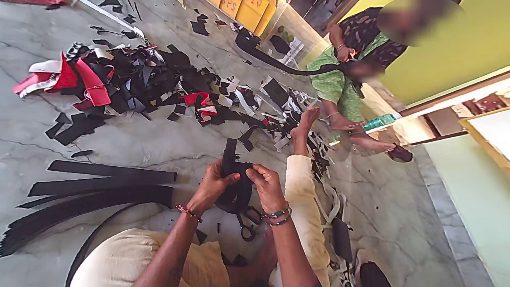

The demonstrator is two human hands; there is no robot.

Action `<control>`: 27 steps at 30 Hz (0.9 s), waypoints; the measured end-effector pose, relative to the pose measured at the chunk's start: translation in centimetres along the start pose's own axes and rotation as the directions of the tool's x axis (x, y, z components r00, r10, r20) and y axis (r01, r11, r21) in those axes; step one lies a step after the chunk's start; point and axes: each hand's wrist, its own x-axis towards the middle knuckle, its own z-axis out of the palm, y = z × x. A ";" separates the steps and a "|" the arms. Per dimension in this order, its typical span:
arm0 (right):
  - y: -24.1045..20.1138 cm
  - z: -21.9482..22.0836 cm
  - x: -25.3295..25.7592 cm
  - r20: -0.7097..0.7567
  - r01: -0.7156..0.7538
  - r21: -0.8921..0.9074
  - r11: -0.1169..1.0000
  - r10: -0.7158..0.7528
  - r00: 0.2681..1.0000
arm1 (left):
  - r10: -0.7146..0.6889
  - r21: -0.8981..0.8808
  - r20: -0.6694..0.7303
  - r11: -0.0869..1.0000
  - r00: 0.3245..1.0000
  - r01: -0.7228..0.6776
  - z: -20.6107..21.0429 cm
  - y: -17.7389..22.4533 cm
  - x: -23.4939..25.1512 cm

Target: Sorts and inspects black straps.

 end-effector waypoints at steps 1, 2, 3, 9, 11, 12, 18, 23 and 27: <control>0.0 0.0 0.0 0.008 0.005 0.013 1.000 -0.005 1.000 | -0.004 -0.006 0.000 1.000 1.000 0.004 0.0 0.0 0.0; 0.0 0.0 0.0 0.016 0.010 0.033 0.999 -0.011 1.000 | -0.004 -0.016 0.003 1.000 1.000 0.004 0.0 0.0 0.0; 0.0 0.0 -0.1 0.023 0.015 0.060 0.998 -0.017 1.000 | -0.003 -0.031 0.008 1.000 1.000 0.004 -0.1 0.0 0.0; 0.3 0.2 -0.3 0.027 0.051 0.147 0.988 -0.055 0.998 | -0.062 -0.095 0.008 0.994 0.998 0.062 -0.2 0.1 -0.2; 0.4 0.0 -0.2 0.024 0.089 0.132 0.987 -0.093 0.995 | -0.076 -0.109 -0.004 0.991 0.997 0.076 -0.2 0.1 -0.1; 0.3 -0.1 -0.2 0.031 0.109 0.116 0.987 -0.113 0.993 | -0.077 -0.114 -0.015 0.991 0.997 0.075 -0.2 0.2 -0.1; -0.4 0.0 -0.2 0.091 0.280 -0.055 0.959 -0.274 0.957 | -0.042 -0.069 -0.110 0.997 0.993 0.035 -0.1 0.4 0.1; 0.2 0.2 -0.2 0.019 0.320 -0.100 0.942 -0.320 0.947 | 0.024 -0.090 -0.129 0.995 0.991 -0.036 0.2 0.3 0.0; 0.5 0.2 -0.1 0.021 0.378 -0.100 0.920 -0.378 0.925 | 0.062 -0.147 -0.151 0.986 0.987 -0.084 0.1 0.0 0.1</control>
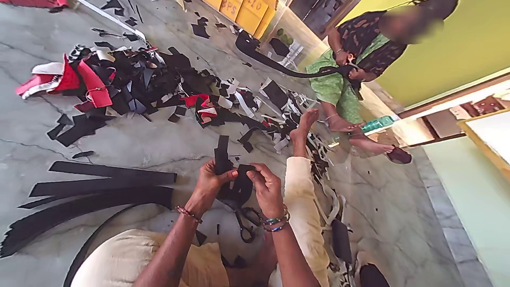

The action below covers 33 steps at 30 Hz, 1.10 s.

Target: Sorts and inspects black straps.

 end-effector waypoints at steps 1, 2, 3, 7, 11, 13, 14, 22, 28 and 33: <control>0.0 0.0 0.0 0.004 0.014 0.025 1.000 -0.014 1.000 | -0.001 -0.005 0.009 1.000 1.000 0.001 -0.1 0.0 0.0; 0.0 0.1 0.0 0.010 0.025 0.058 0.998 -0.026 1.000 | -0.005 -0.007 0.021 1.000 1.000 0.005 -0.2 0.0 0.0; 0.0 0.1 0.0 0.015 0.030 0.096 0.995 -0.032 0.999 | -0.007 -0.008 0.037 1.000 0.999 0.007 -0.2 0.0 0.0; 0.1 0.0 -0.1 0.045 -0.048 0.249 0.967 0.038 0.998 | 0.040 0.007 0.086 0.999 0.996 -0.040 -0.3 -0.1 0.0; 0.0 0.2 -0.4 0.077 -0.117 0.336 0.935 0.096 0.992 | 0.100 0.040 0.087 0.994 0.991 -0.103 -0.2 -0.1 -0.2; 0.0 0.1 -0.3 0.088 -0.113 0.337 0.935 0.088 0.992 | 0.130 0.037 0.098 0.990 0.987 -0.134 -0.2 -0.2 -0.2; -0.1 0.0 -0.3 0.093 -0.106 0.326 0.939 0.079 0.993 | 0.141 0.031 0.108 0.989 0.984 -0.145 -0.3 -0.3 -0.2; 0.2 -0.5 -0.2 0.084 -0.044 0.238 0.970 0.025 0.996 | 0.050 0.014 0.174 0.998 0.983 -0.053 -0.5 -0.3 -0.2; 0.1 -0.6 -0.7 0.109 -0.080 0.228 0.970 0.056 0.992 | 0.024 0.006 0.190 1.000 0.981 -0.025 -0.7 -0.3 -0.2; 0.2 -0.9 -0.5 0.107 -0.059 0.132 0.989 0.045 0.993 | -0.001 0.033 0.218 0.999 0.976 -0.007 -0.8 0.1 -0.2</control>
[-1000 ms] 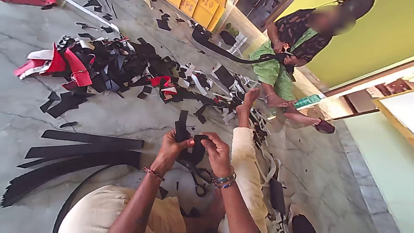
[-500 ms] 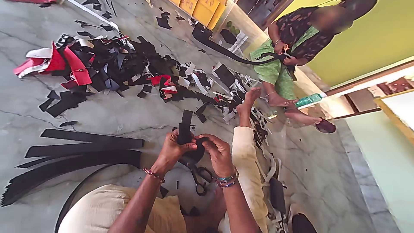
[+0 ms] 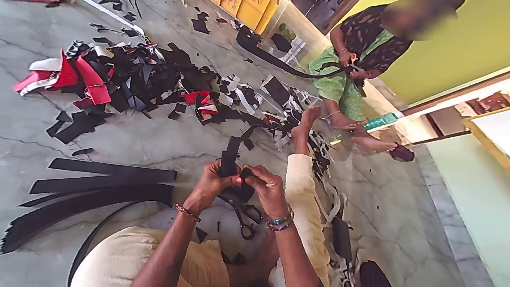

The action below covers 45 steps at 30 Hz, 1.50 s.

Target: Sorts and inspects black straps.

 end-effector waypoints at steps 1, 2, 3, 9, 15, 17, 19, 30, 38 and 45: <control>0.0 0.0 0.1 0.000 0.019 -0.030 0.999 -0.019 1.000 | -0.021 -0.027 0.003 0.999 1.000 0.021 -0.1 0.1 0.0; 0.1 0.0 0.2 0.004 0.042 -0.053 0.998 -0.041 0.999 | -0.050 -0.054 0.007 0.997 0.999 0.050 -0.2 0.1 0.0; 0.1 0.0 0.2 0.010 0.063 -0.068 0.996 -0.063 0.998 | -0.083 -0.080 0.008 0.993 0.997 0.083 -0.3 0.2 0.0; -0.1 -0.2 0.2 0.084 0.103 -0.113 0.988 -0.093 0.992 | -0.299 -0.175 0.008 0.939 0.954 0.296 -0.2 1.1 0.0; -0.8 -0.2 0.0 0.139 0.099 -0.160 0.982 -0.077 0.987 | -0.445 -0.208 0.115 0.863 0.888 0.460 -0.5 1.5 0.0; -0.6 -0.2 -0.1 0.136 0.092 -0.162 0.983 -0.070 0.988 | -0.459 -0.229 0.114 0.851 0.881 0.473 -0.4 1.4 0.1; -0.4 -0.3 0.0 0.112 0.079 -0.168 0.983 -0.060 0.992 | -0.444 -0.258 0.104 0.852 0.890 0.455 -0.3 1.4 0.0; -0.7 0.3 0.0 0.069 0.045 -0.125 0.991 -0.037 0.997 | -0.358 -0.241 0.055 0.901 0.932 0.361 -0.5 1.0 0.1; -0.6 0.1 0.4 -0.015 0.005 -0.164 0.986 -0.007 1.000 | -0.203 -0.174 0.100 0.960 0.974 0.218 -1.1 0.8 0.0; -0.5 0.8 0.3 -0.132 -0.120 -0.101 0.988 0.106 0.986 | 0.046 0.129 -0.066 0.991 0.997 -0.037 0.5 -0.1 -0.4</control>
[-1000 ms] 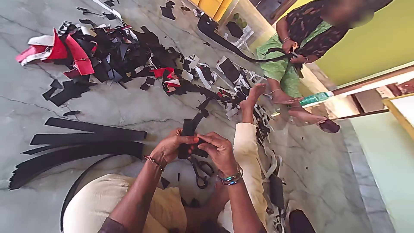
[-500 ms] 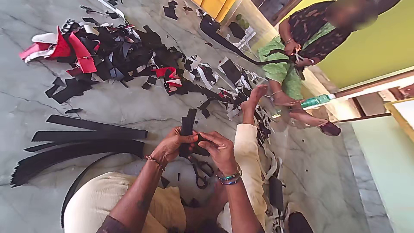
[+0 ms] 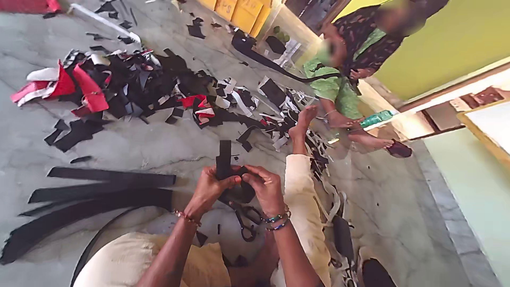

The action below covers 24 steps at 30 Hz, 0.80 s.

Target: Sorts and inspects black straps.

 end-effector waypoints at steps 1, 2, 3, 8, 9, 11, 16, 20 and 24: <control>-0.2 0.2 0.0 -0.022 -0.032 0.009 0.999 0.032 0.999 | 0.032 0.049 -0.022 0.998 0.999 -0.031 0.3 -0.2 0.0; -0.3 0.4 -0.1 -0.050 -0.066 0.018 0.998 0.067 0.996 | 0.071 0.101 -0.044 0.993 0.996 -0.067 0.5 -0.6 -0.1; -0.4 0.5 -0.1 -0.075 -0.096 0.033 0.995 0.099 0.992 | 0.114 0.146 -0.065 0.984 0.991 -0.104 0.8 -0.9 -0.1; -1.1 1.0 0.0 -0.078 -0.259 0.189 0.947 0.277 0.958 | 0.207 0.204 -0.184 0.964 0.961 -0.169 1.3 -1.6 -0.1; -1.2 1.0 0.0 -0.058 -0.277 0.234 0.932 0.298 0.953 | 0.187 0.164 -0.208 0.974 0.960 -0.154 1.3 -1.5 -0.1; -1.4 1.1 0.1 -0.021 -0.284 0.284 0.916 0.302 0.953 | 0.126 0.059 -0.245 0.992 0.961 -0.115 1.3 -1.2 0.0; -0.5 1.0 0.0 -0.030 -0.283 0.226 0.932 0.297 0.954 | 0.150 0.095 -0.211 0.987 0.966 -0.132 1.2 -1.7 -0.1; 0.0 0.6 -0.5 -0.089 -0.216 0.101 0.971 0.225 0.970 | 0.129 0.121 -0.176 0.987 0.976 -0.109 1.5 -1.9 -0.3; 0.1 1.3 -0.9 -0.155 -0.092 -0.039 0.995 0.085 0.984 | 0.073 0.078 -0.211 0.995 0.975 -0.057 1.6 -1.5 -0.3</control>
